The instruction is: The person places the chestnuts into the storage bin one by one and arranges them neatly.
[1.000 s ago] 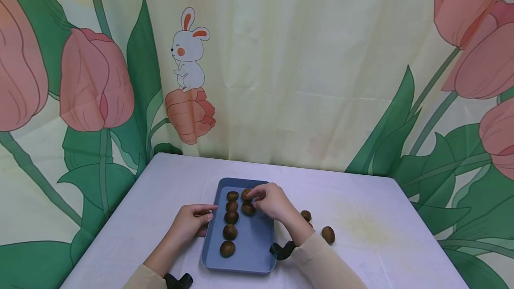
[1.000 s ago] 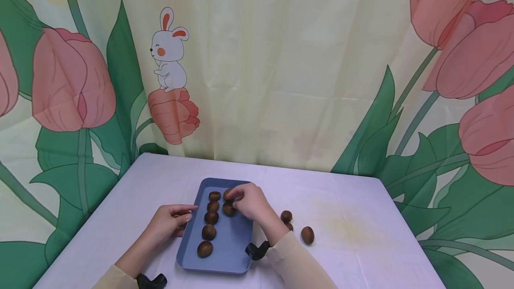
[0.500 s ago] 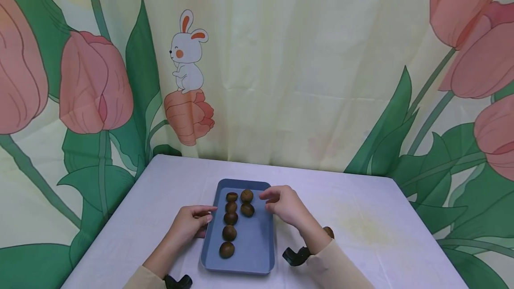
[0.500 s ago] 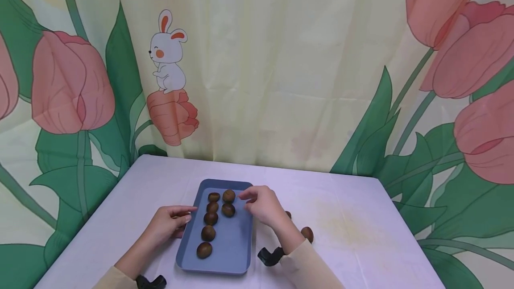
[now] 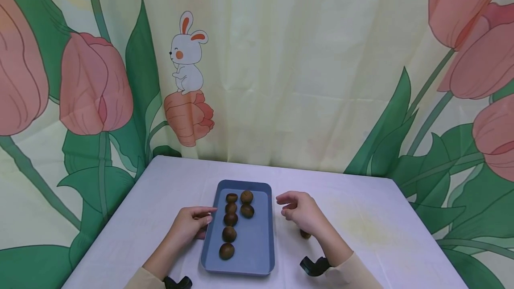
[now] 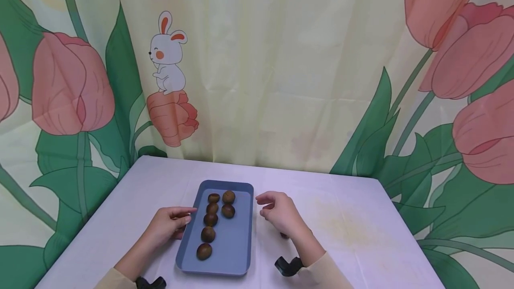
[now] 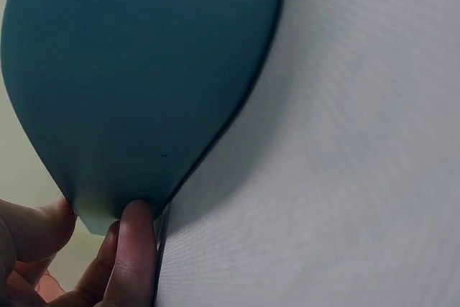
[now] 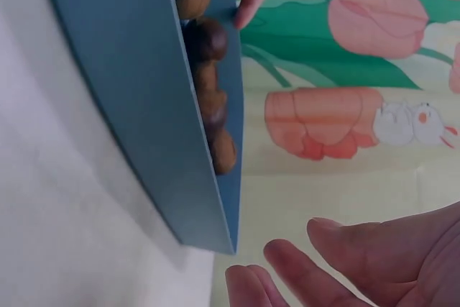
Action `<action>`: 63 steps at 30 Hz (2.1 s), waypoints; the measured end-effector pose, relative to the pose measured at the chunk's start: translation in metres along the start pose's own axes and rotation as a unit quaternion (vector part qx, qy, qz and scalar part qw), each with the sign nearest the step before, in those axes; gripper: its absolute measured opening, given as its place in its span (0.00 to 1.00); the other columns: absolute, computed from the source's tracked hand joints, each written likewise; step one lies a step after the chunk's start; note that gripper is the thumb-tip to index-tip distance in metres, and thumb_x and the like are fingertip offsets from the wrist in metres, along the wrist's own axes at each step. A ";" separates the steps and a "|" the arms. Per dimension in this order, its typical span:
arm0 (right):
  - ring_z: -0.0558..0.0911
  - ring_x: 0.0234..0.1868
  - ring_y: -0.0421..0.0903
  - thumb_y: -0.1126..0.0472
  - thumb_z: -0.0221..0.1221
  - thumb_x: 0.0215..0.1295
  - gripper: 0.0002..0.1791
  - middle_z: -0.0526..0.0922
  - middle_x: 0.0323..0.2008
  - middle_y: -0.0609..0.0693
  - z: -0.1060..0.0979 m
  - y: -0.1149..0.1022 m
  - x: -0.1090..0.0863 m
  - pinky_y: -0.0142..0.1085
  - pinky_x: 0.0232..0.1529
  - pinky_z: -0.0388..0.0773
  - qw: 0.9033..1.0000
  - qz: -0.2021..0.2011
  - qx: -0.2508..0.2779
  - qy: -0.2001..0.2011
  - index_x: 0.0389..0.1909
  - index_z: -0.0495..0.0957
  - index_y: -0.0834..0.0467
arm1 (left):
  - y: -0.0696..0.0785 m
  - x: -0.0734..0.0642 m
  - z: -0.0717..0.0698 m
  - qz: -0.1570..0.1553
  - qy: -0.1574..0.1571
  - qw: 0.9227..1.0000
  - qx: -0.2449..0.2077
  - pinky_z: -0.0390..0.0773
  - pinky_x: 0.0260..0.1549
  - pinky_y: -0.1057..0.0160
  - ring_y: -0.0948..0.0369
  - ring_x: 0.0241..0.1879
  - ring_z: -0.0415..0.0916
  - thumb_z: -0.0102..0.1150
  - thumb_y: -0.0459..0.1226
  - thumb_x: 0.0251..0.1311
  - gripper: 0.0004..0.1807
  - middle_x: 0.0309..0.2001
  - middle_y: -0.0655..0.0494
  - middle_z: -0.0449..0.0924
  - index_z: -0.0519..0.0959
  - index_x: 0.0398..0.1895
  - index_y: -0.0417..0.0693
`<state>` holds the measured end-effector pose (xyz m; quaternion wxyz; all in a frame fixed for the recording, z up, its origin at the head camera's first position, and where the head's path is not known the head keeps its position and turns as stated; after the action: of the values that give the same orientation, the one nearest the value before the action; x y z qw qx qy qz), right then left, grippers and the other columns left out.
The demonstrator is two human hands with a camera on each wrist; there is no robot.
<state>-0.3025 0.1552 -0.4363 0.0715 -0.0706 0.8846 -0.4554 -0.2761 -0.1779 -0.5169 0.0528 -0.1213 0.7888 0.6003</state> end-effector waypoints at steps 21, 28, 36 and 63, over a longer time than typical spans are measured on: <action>0.87 0.49 0.48 0.72 0.67 0.64 0.23 0.88 0.58 0.60 -0.049 0.058 -0.029 0.40 0.36 0.88 0.996 0.059 -0.023 0.057 0.61 0.84 0.61 | -0.002 -0.001 0.000 0.003 -0.001 1.000 -0.001 0.90 0.28 0.57 0.60 0.33 0.86 0.65 0.27 0.70 0.15 0.46 0.46 0.89 0.91 0.55 0.46; 0.86 0.54 0.53 0.67 0.69 0.65 0.23 0.88 0.59 0.58 -0.065 0.075 -0.037 0.41 0.44 0.89 0.991 0.090 -0.067 0.068 0.61 0.84 0.59 | 0.000 -0.003 0.000 0.005 0.002 1.000 0.000 0.90 0.28 0.57 0.61 0.32 0.86 0.65 0.27 0.70 0.15 0.46 0.46 0.88 0.90 0.55 0.46; 0.85 0.51 0.50 0.67 0.71 0.62 0.21 0.89 0.56 0.58 -0.074 0.091 -0.041 0.41 0.44 0.86 0.987 0.104 -0.102 0.072 0.58 0.86 0.60 | -0.001 -0.002 0.000 0.000 0.005 1.000 0.000 0.90 0.27 0.58 0.61 0.31 0.85 0.65 0.27 0.70 0.15 0.45 0.46 0.88 0.90 0.56 0.46; 0.83 0.41 0.44 0.67 0.78 0.55 0.16 0.88 0.38 0.46 -0.055 0.094 -0.048 0.37 0.39 0.81 0.989 0.094 -0.103 0.054 0.44 0.88 0.56 | -0.001 -0.002 0.000 0.005 0.002 1.000 0.001 0.90 0.28 0.58 0.61 0.32 0.85 0.64 0.27 0.71 0.15 0.45 0.46 0.88 0.91 0.56 0.47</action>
<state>-0.2711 0.2622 -0.4779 0.0582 0.0311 0.9322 -0.3558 -0.2737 -0.1783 -0.5176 0.0482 -0.1182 0.7898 0.5999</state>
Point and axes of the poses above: each hand's wrist, its own x-axis towards the middle knuckle, its own z-axis out of the palm, y = z × x, the point moved 5 cm from there along x, towards the middle knuckle
